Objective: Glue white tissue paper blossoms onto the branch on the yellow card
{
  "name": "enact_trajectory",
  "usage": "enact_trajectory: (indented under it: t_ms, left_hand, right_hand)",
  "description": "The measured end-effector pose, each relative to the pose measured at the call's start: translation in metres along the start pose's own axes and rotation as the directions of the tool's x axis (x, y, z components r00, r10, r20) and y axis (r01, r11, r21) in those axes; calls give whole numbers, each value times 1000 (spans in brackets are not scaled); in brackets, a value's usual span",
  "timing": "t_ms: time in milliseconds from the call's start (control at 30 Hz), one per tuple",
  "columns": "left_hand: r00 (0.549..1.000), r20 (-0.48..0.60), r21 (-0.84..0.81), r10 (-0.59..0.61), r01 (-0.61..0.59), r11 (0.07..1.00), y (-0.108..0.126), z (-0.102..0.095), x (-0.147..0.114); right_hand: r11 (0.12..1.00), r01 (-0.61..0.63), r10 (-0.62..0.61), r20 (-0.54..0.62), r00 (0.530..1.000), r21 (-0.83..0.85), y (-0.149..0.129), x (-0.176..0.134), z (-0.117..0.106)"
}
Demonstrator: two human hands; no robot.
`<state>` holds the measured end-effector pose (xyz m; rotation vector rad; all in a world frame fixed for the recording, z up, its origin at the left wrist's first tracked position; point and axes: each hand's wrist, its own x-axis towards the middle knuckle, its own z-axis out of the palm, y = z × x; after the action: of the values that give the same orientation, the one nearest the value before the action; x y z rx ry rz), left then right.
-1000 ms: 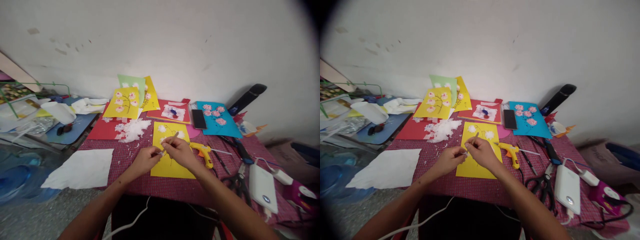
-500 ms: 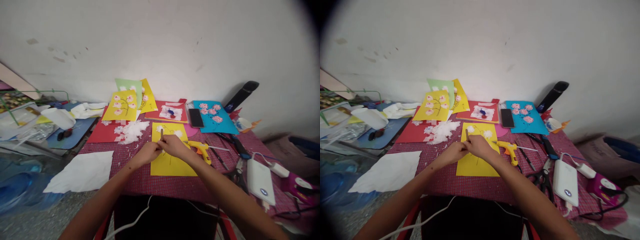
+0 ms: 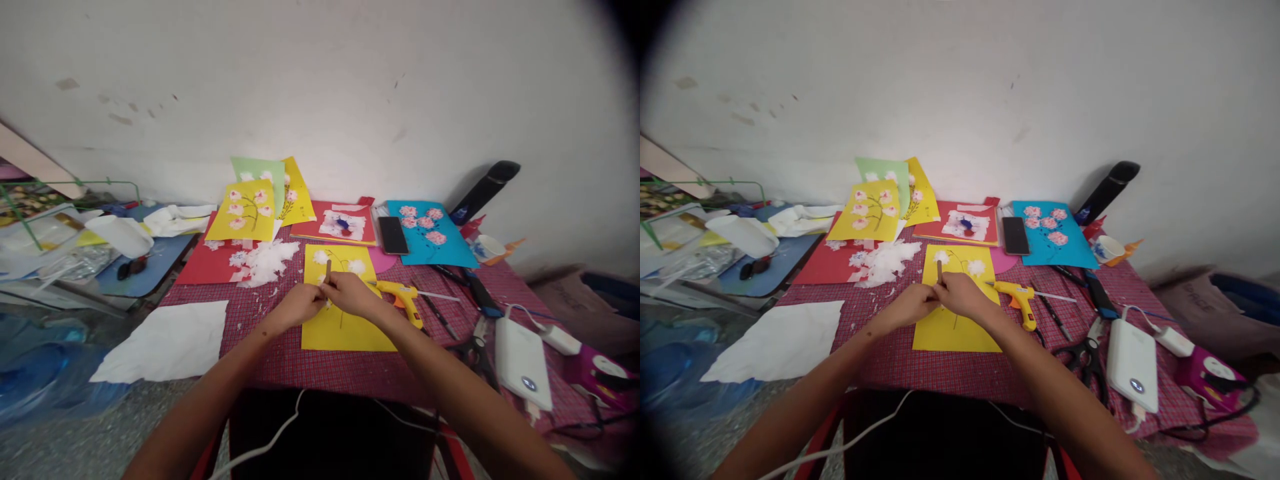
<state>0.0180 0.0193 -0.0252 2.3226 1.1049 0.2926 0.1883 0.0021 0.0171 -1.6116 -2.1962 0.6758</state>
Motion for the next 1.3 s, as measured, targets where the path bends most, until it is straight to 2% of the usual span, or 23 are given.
enact_trajectory:
  t_ms: [533,700,900,1200,1300]
  left_hand:
    - [1000,-13,-22,-6,6,1000,2,-5,-5]
    - [996,-87,-85,-13,6,996,2,-10,-16]
    - [997,-77,-90,13,-20,996,3,-4,-17]
    - [997,-58,-125,-47,39,991,9,-5,-19]
    - [995,-72,-90,-64,57,994,11,-4,-18]
  right_hand:
    - [997,33,-35,27,999,67,3,-7,4]
    - [997,17,-17,8,1000,78,5,-10,5]
    - [996,18,-16,-29,999,84,6,-11,8]
    - [992,25,-18,-52,999,126,11,-11,11]
    - [990,16,-8,-57,998,142,10,-11,11]
